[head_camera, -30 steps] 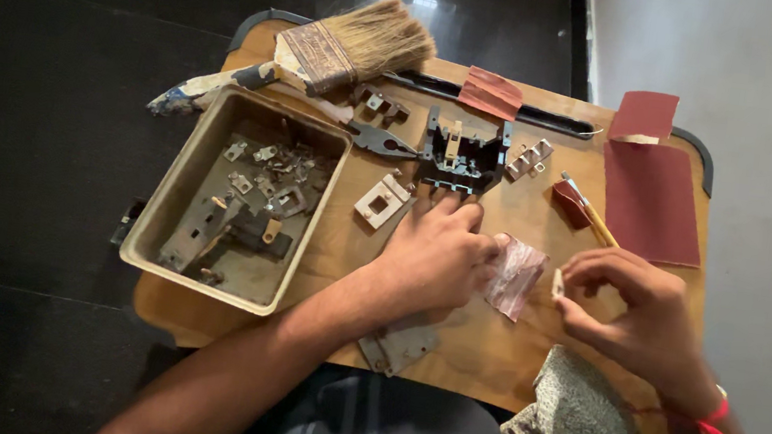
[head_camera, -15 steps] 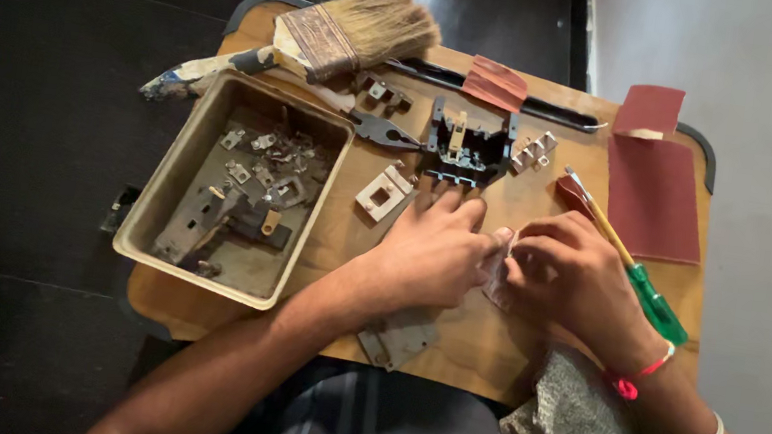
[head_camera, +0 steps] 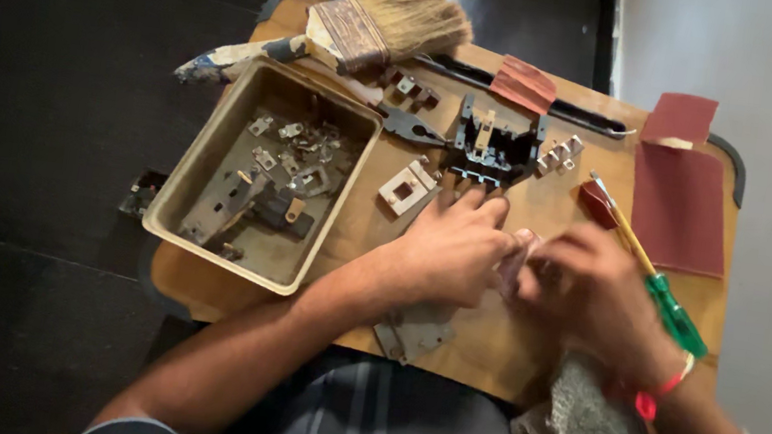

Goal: The person sands small plastic and metal components by hand using a piece of sandpaper and then wipes them with a cloth.

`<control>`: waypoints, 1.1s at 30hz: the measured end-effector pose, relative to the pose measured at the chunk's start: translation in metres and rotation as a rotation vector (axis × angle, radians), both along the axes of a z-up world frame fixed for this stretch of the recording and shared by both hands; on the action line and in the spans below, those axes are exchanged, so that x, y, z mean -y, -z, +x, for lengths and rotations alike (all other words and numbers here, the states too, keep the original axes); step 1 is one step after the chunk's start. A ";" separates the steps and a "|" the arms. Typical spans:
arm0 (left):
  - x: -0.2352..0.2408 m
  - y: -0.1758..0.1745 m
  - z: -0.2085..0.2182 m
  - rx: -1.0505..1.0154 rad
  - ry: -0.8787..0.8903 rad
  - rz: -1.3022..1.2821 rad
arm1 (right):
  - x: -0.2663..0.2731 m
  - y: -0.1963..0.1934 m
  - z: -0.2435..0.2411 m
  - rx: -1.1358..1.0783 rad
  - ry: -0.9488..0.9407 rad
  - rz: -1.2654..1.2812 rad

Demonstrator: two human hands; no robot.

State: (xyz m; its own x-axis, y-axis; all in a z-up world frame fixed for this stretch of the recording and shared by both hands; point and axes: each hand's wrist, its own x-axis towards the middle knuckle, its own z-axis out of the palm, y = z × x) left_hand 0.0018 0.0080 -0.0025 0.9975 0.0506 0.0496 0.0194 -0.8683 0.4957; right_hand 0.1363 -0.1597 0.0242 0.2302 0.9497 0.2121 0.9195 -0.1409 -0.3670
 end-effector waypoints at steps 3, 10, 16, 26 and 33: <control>0.002 -0.003 -0.002 -0.040 -0.033 -0.011 | -0.005 0.002 0.002 -0.021 0.135 -0.020; 0.001 -0.004 0.001 -0.033 -0.010 -0.001 | -0.009 0.006 0.012 0.147 0.076 0.065; 0.003 -0.003 -0.002 -0.057 0.011 -0.010 | -0.001 0.005 -0.005 -0.108 -0.082 0.026; 0.004 -0.007 -0.003 -0.085 -0.018 -0.014 | -0.004 -0.002 0.008 -0.052 0.080 -0.079; 0.004 -0.007 -0.003 -0.043 -0.034 -0.064 | -0.003 0.005 0.027 -0.064 0.211 0.023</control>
State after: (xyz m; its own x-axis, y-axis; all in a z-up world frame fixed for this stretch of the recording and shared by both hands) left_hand -0.0010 0.0044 0.0044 0.9963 0.0864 0.0026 0.0709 -0.8332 0.5484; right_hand 0.1637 -0.1571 0.0192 0.4374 0.8741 0.2114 0.8451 -0.3191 -0.4291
